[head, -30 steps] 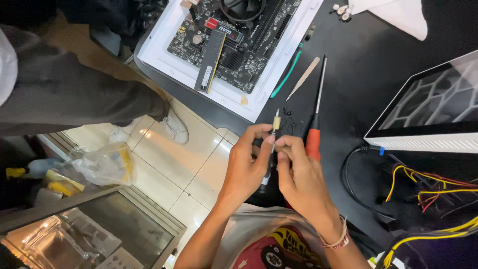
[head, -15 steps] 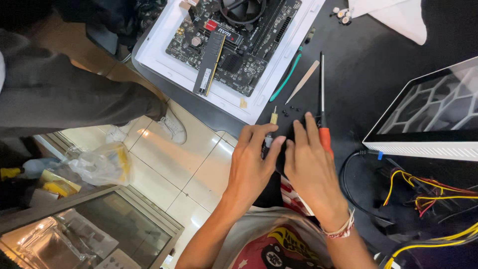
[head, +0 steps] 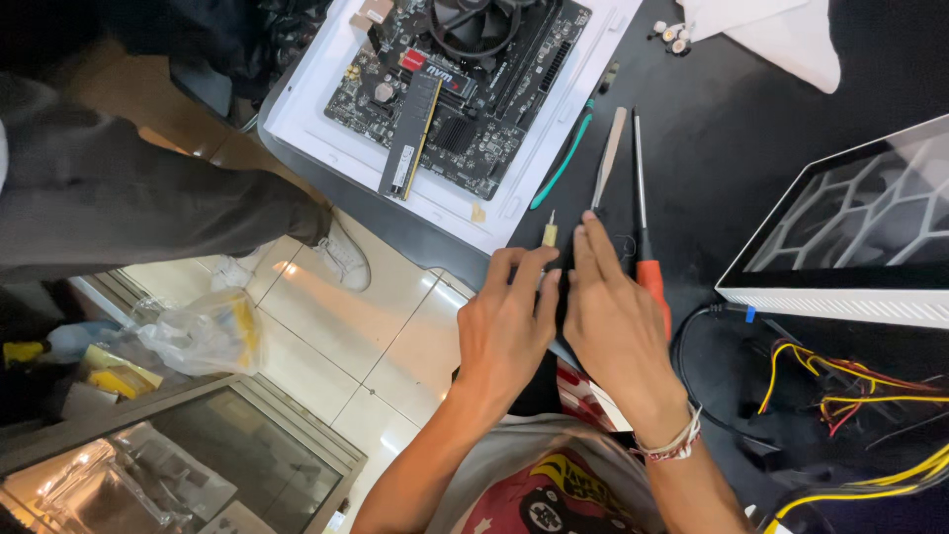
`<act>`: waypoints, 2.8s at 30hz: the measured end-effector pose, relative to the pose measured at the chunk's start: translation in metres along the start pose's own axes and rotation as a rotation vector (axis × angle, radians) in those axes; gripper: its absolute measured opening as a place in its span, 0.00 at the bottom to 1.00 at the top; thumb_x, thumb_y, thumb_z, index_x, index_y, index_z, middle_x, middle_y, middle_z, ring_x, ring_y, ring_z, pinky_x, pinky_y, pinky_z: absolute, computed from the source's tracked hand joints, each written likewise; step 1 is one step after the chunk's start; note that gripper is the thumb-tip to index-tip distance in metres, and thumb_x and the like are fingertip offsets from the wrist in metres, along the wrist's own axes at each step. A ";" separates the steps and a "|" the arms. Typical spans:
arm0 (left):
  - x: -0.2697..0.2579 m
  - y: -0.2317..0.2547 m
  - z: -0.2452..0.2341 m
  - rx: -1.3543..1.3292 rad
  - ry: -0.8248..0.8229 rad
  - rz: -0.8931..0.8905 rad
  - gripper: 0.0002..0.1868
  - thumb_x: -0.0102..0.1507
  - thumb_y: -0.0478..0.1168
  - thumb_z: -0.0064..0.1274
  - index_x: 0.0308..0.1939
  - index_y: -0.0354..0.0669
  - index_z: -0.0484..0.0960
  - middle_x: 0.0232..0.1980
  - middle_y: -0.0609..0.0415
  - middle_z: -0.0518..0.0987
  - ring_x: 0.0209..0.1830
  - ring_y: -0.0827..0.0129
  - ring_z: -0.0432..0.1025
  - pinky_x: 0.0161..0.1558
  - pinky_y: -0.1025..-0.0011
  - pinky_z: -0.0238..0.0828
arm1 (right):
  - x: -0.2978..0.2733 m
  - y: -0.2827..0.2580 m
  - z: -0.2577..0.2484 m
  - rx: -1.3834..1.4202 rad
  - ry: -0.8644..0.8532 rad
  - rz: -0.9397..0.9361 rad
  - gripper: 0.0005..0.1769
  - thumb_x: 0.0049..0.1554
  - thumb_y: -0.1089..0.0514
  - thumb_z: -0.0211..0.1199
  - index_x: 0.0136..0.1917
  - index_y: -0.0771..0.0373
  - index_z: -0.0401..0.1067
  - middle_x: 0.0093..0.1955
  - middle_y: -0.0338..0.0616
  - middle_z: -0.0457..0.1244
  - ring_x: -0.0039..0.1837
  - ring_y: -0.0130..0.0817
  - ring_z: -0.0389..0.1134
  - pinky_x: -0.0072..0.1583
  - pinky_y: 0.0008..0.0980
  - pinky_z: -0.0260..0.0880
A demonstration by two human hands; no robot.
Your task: The person organizes and bundles power supply cables inside a white computer case using black velcro straps. They wrap the straps around the cable bundles, secure them, and tuck the cables into the case.
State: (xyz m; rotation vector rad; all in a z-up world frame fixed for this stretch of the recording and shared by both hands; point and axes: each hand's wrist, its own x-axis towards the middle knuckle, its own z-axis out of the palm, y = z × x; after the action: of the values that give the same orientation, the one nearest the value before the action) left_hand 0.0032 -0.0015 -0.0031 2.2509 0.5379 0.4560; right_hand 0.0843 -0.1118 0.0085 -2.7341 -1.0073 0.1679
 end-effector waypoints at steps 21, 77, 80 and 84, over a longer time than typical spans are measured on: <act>0.010 0.017 0.019 0.020 0.289 0.336 0.05 0.65 0.41 0.62 0.44 0.59 0.88 0.32 0.68 0.76 0.24 0.70 0.78 0.29 0.76 0.75 | -0.024 0.025 -0.012 0.499 0.428 0.063 0.07 0.66 0.56 0.67 0.45 0.55 0.79 0.26 0.37 0.61 0.32 0.39 0.66 0.37 0.35 0.66; -0.039 0.253 0.051 -0.643 -1.030 0.452 0.29 0.74 0.58 0.33 0.68 0.39 0.63 0.47 0.56 0.71 0.47 0.68 0.67 0.52 0.67 0.66 | -0.195 0.123 -0.212 0.702 0.551 0.510 0.16 0.72 0.51 0.48 0.49 0.59 0.72 0.28 0.34 0.64 0.34 0.24 0.63 0.43 0.29 0.67; -0.041 0.251 0.062 -0.615 -1.121 0.441 0.24 0.73 0.59 0.34 0.59 0.43 0.66 0.45 0.55 0.68 0.44 0.64 0.67 0.49 0.63 0.66 | -0.180 0.121 -0.229 0.664 0.561 0.553 0.18 0.73 0.50 0.48 0.45 0.60 0.69 0.24 0.36 0.64 0.29 0.25 0.66 0.40 0.29 0.69; -0.052 0.238 0.085 -0.529 -1.131 0.541 0.29 0.75 0.58 0.36 0.26 0.41 0.57 0.24 0.56 0.51 0.26 0.65 0.49 0.31 0.59 0.50 | -0.170 0.123 -0.240 0.586 0.489 0.618 0.28 0.74 0.49 0.46 0.34 0.62 0.65 0.17 0.40 0.61 0.24 0.30 0.74 0.37 0.29 0.72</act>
State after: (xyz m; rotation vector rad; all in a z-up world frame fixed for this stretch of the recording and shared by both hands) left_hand 0.0555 -0.2258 0.1120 1.7277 -0.7022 -0.4100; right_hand 0.0763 -0.3542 0.2162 -2.2638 0.0395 -0.0967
